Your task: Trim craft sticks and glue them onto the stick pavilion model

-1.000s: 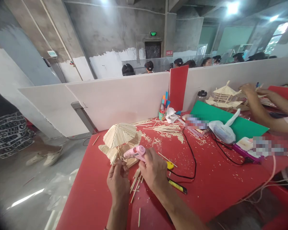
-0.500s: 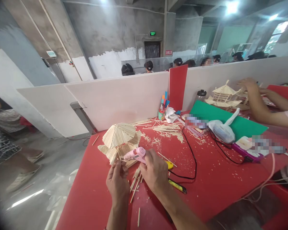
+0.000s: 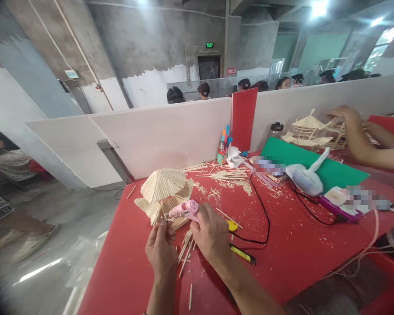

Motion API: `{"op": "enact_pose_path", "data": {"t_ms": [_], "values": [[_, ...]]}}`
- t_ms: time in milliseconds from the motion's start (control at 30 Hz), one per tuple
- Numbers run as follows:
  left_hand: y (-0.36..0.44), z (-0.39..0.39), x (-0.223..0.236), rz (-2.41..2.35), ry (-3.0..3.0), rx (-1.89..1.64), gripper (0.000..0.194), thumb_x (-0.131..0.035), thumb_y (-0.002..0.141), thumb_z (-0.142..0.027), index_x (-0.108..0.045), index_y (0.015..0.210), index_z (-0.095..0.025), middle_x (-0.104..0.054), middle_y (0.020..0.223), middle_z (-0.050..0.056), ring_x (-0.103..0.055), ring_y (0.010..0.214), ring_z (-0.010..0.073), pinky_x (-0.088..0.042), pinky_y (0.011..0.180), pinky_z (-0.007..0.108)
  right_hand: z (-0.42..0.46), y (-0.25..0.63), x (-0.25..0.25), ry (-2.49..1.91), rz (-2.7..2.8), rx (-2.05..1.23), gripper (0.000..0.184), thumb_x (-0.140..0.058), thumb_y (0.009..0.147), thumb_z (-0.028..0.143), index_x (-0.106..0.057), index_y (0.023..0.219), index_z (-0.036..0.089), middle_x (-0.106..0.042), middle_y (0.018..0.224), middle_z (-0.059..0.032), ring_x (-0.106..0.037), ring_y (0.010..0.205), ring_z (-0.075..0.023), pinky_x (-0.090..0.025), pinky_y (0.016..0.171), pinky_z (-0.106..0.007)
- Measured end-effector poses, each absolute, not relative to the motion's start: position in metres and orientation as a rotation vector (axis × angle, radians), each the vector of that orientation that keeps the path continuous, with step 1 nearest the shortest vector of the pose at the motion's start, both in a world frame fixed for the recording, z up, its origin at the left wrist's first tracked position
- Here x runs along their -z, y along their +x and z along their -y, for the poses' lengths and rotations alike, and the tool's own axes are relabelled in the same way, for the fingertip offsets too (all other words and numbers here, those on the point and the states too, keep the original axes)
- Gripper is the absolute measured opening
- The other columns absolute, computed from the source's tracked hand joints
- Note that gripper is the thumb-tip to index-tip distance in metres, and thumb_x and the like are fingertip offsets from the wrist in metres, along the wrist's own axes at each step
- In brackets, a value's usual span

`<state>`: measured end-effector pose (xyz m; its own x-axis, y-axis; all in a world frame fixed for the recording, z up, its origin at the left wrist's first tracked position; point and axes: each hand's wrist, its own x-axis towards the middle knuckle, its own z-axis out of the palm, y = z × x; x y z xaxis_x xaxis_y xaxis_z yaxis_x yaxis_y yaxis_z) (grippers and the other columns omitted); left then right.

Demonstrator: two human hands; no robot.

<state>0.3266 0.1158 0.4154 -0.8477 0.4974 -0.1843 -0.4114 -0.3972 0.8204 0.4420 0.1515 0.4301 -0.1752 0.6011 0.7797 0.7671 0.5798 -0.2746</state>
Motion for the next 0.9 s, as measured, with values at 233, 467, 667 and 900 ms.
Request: {"op": "enact_pose_path", "data": {"t_ms": [233,467,667,900], "values": [[0.327,-0.116,-0.417,-1.277,0.117,-2.241,0.03,-0.084,0.051,-0.034,-0.069,0.067,-0.014,-0.057,0.053,-0.003,-0.045,0.047,0.0079,-0.034,0.043,0.02,-0.154,0.44,-0.434,-1.09,1.87,0.218,0.017,-0.048,0.082,0.011,-0.062,0.087,0.02,-0.06,0.077,-0.0015,-0.053,0.06,-0.0148,-0.029,0.052,-0.028],[0.327,-0.116,-0.416,-1.26,0.123,-2.253,0.031,-0.085,0.052,-0.034,-0.067,0.068,-0.014,-0.054,0.052,-0.004,-0.045,0.047,0.0079,-0.034,0.043,0.02,-0.15,0.448,-0.424,-1.099,1.889,0.242,0.016,-0.049,0.082,0.012,-0.062,0.088,0.02,-0.061,0.078,-0.0024,-0.054,0.062,-0.0155,-0.03,0.055,-0.028],[0.328,-0.117,-0.417,-1.262,0.125,-2.254,0.031,-0.085,0.051,-0.033,-0.066,0.066,-0.014,-0.053,0.049,-0.005,-0.043,0.045,0.0074,-0.032,0.042,0.019,-0.151,0.449,-0.427,-1.097,1.873,0.22,0.017,-0.049,0.083,0.013,-0.062,0.092,0.019,-0.061,0.079,-0.0028,-0.054,0.063,-0.0159,-0.031,0.055,-0.028],[0.327,-0.116,-0.414,-1.261,0.131,-2.244,0.029,-0.085,0.053,-0.032,-0.065,0.066,-0.015,-0.051,0.05,-0.006,-0.044,0.047,0.007,-0.033,0.043,0.019,-0.155,0.436,-0.437,-1.084,1.839,0.199,0.013,-0.049,0.088,0.016,-0.061,0.093,0.019,-0.06,0.078,-0.0029,-0.054,0.063,-0.0154,-0.031,0.054,-0.027]]}}
